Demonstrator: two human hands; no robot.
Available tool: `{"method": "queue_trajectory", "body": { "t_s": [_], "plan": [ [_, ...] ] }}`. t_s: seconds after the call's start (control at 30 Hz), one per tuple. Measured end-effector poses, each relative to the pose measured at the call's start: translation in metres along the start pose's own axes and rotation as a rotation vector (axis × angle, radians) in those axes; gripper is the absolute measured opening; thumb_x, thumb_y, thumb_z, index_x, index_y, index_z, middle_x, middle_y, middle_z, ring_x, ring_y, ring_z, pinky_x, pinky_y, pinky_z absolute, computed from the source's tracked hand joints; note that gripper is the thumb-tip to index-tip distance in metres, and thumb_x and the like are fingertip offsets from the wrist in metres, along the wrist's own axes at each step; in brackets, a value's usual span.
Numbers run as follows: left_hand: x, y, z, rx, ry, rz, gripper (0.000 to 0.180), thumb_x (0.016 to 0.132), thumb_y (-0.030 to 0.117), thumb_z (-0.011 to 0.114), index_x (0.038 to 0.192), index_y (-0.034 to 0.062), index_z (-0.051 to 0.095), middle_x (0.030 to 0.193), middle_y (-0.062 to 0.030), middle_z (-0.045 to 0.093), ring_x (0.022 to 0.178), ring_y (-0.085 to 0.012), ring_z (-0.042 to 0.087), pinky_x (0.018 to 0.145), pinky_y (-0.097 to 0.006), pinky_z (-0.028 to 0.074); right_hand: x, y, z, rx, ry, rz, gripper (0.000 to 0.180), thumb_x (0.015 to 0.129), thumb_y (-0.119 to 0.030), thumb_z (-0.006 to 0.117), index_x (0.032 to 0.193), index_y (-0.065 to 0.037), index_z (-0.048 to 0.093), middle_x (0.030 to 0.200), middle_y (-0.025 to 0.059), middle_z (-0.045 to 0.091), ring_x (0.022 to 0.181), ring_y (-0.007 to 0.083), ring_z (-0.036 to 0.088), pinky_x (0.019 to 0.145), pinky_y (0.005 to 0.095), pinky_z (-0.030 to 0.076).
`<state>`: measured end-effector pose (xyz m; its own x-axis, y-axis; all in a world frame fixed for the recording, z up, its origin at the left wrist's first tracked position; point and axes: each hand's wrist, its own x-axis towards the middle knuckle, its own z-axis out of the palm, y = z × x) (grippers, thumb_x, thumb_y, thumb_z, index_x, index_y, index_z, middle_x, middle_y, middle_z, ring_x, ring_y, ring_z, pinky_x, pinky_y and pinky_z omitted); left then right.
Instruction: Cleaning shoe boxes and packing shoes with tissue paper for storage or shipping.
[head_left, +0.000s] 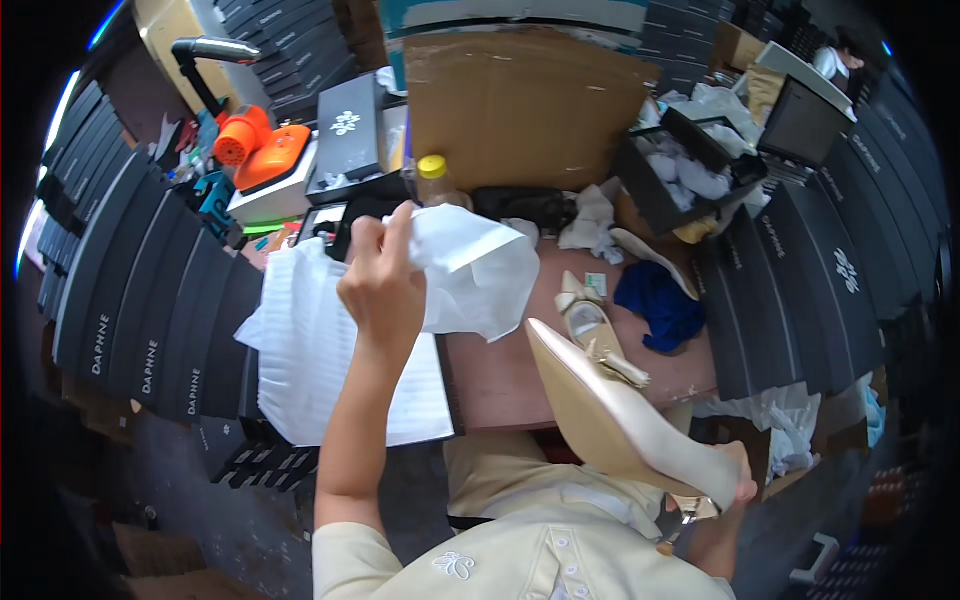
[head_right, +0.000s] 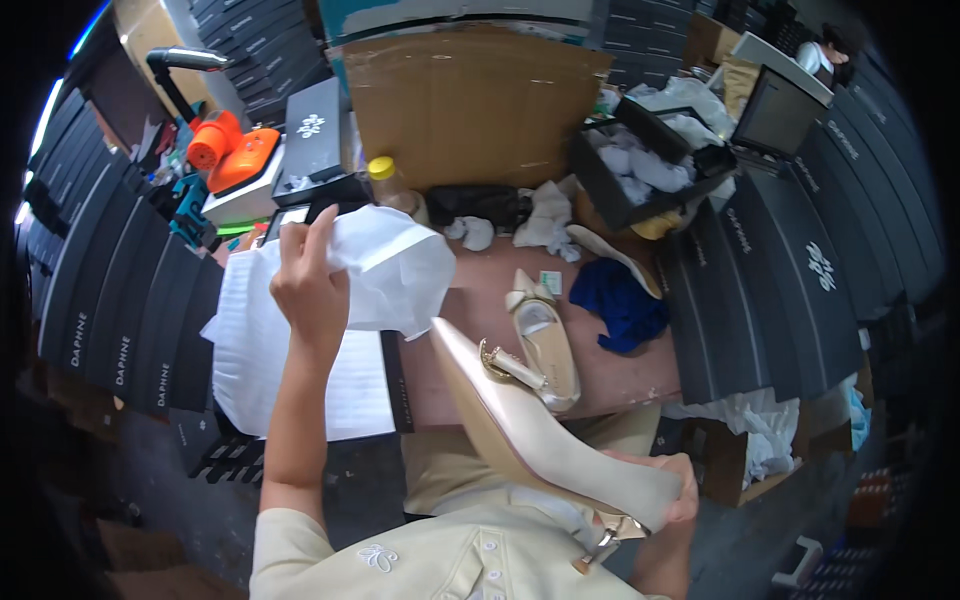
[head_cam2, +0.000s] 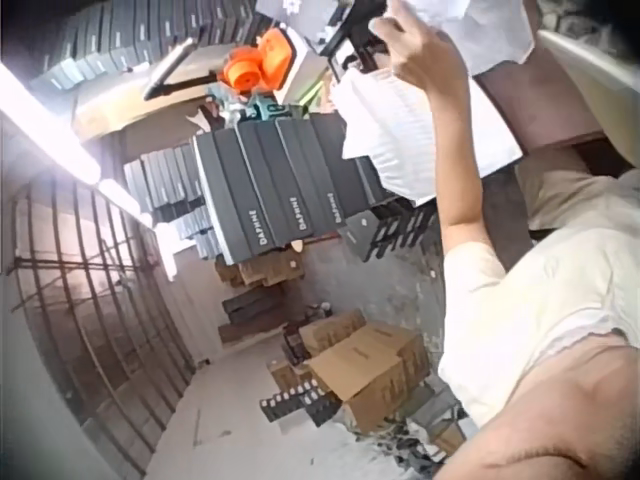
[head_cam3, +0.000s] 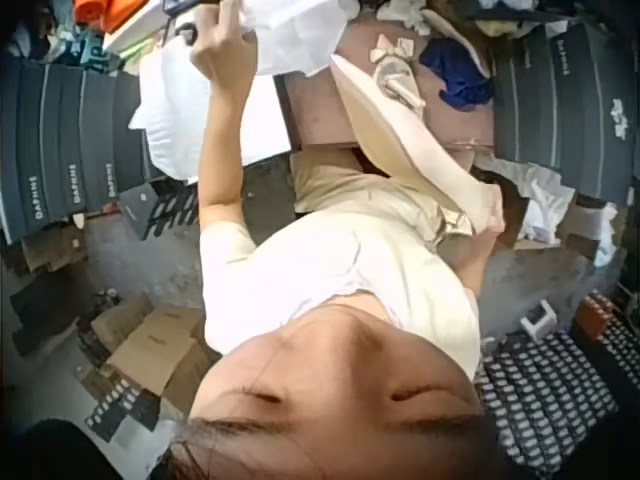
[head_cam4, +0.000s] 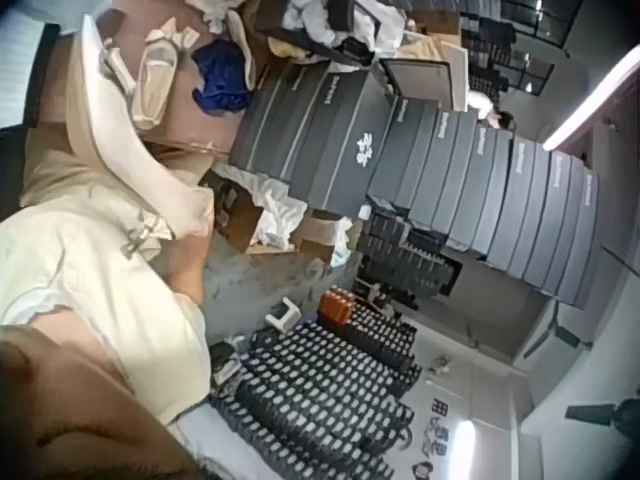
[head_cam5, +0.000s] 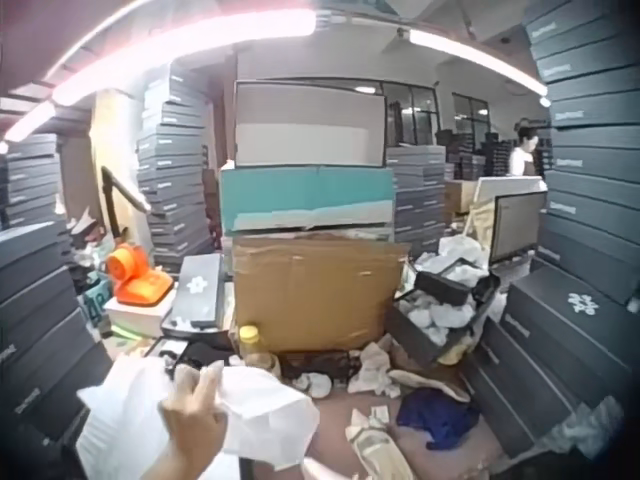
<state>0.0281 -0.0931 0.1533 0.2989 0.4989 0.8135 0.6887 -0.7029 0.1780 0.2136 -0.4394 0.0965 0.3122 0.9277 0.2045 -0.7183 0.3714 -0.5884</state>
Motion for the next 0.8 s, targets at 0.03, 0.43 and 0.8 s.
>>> {"method": "queue_trajectory", "body": {
  "t_s": [0.03, 0.43, 0.8],
  "plan": [
    [0.005, 0.014, 0.01, -0.024, -0.045, 0.052, 0.047, 0.061, -0.009, 0.057, 0.103, 0.0106, 0.063, 0.087, -0.0085, 0.056, 0.063, -0.0292, 0.059, 0.056, -0.038, 0.048, -0.011, 0.003, -0.001, 0.153, 0.022, 0.008, 0.058, 0.062, -0.029, 0.075, 0.097, 0.015, 0.06, 0.106, 0.0356, 0.056, 0.092, 0.0457, 0.06, 0.071, 0.0562, 0.052],
    [-0.028, 0.097, -0.003, -0.585, -0.383, -0.114, 0.02, 0.077, 0.019, 0.065, 0.094, 0.0101, 0.071, 0.057, -0.0148, 0.058, 0.05, -0.0284, 0.058, 0.051, -0.035, 0.044, 0.013, 0.054, -0.003, 0.457, 0.39, 0.212, 0.061, 0.088, -0.05, 0.046, 0.125, -0.001, 0.049, 0.106, 0.0195, 0.062, 0.085, 0.0361, 0.065, 0.056, 0.0341, 0.06],
    [-0.113, 0.089, -0.04, -0.677, -0.092, 0.081, 0.049, 0.063, 0.006, 0.066, 0.111, -0.0023, 0.064, 0.054, -0.0055, 0.049, 0.041, -0.0182, 0.047, 0.043, -0.03, 0.039, 0.087, 0.125, 0.04, -0.034, 0.396, 0.114, 0.043, 0.095, -0.03, 0.047, 0.129, -0.004, 0.043, 0.121, 0.0094, 0.055, 0.106, 0.0231, 0.057, 0.088, 0.0358, 0.051]
  ]
}}
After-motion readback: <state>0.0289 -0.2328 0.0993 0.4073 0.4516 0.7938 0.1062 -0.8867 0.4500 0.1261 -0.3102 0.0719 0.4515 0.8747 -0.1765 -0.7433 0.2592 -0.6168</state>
